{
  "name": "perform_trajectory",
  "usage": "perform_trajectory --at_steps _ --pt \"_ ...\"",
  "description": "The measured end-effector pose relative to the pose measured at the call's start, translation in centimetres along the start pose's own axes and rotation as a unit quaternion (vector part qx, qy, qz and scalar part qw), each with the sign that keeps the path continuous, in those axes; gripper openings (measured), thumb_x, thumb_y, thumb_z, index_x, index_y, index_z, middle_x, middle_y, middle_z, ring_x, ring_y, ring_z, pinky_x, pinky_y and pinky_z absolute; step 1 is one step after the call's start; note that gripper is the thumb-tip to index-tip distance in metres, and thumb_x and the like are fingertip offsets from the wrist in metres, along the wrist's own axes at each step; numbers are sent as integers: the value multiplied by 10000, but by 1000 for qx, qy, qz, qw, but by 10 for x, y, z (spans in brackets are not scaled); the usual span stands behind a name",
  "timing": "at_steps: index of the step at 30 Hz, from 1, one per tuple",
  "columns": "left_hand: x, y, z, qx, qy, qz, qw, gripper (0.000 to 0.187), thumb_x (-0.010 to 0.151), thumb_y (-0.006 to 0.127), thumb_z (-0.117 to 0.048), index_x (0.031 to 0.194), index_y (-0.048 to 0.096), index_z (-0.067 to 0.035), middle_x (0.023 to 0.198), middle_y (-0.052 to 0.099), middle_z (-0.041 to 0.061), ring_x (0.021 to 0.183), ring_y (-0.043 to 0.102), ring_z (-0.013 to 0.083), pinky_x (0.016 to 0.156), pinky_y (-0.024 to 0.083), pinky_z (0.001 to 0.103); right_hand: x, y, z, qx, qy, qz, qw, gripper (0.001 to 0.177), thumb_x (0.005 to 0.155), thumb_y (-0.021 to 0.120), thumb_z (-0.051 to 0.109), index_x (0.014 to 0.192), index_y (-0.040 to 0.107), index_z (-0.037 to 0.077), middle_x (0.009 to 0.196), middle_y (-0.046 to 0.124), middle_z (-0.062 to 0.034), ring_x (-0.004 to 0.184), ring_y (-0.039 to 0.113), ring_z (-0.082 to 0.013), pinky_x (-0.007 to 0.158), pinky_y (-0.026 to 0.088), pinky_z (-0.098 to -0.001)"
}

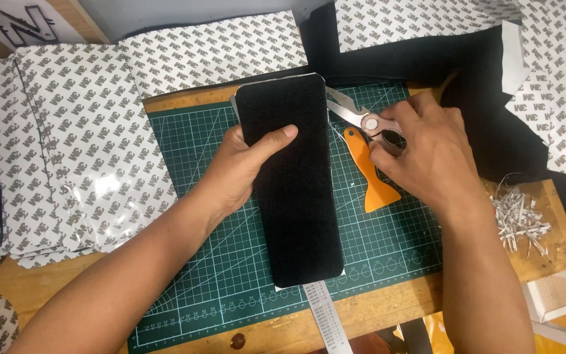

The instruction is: Measure and trim black adhesive-backed material using a ruler, scissors, and a utility knife on a cutting mat.

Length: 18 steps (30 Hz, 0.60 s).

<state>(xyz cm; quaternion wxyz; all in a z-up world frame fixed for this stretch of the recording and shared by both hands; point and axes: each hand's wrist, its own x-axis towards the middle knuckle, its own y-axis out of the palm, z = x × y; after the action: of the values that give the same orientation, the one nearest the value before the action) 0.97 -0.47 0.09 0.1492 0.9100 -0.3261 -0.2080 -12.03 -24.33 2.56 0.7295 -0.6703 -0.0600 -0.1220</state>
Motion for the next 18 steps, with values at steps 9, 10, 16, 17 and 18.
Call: perform_trajectory --at_steps 9,10,16,17,18 --pt "0 -2 2 -17 22 -2 1000 159 877 757 -212 1021 738 -147 1042 785 35 1025 756 202 944 604 350 0 -13 -2 36 -15 -3 999 461 972 713 257 1355 675 3 1126 642 -181 978 587 -370 846 466 -498" --pt "0 -2 1 -18 23 -3 1000 159 877 757 -212 1021 738 -147 1042 785 35 1025 756 202 944 604 350 -2 -17 1 36 -15 -3 999 461 972 713 257 1355 675 3 1126 642 -181 978 587 -370 846 466 -498" --pt "-2 -2 0 -3 9 -1 1000 116 879 754 -227 966 735 -154 1011 781 39 1002 765 215 913 624 362 -16 -28 4 38 -54 -181 981 119 1121 774 29 1199 745 -56 1023 676 -164 806 581 -227 654 475 -360" --pt "-3 -3 1 -11 18 6 1000 100 888 751 -214 966 739 -152 1002 782 36 983 765 207 900 628 352 -18 -30 6 61 -36 -191 979 146 1145 789 34 1208 700 -64 1071 587 -193 916 572 -283 707 468 -390" --pt "-1 -2 1 -19 30 16 999 85 897 749 -201 965 743 -151 993 783 33 964 766 200 887 631 343 -19 -34 7 80 -19 -205 975 192 1169 803 39 1216 655 -72 1118 497 -223 1026 562 -340 760 461 -420"
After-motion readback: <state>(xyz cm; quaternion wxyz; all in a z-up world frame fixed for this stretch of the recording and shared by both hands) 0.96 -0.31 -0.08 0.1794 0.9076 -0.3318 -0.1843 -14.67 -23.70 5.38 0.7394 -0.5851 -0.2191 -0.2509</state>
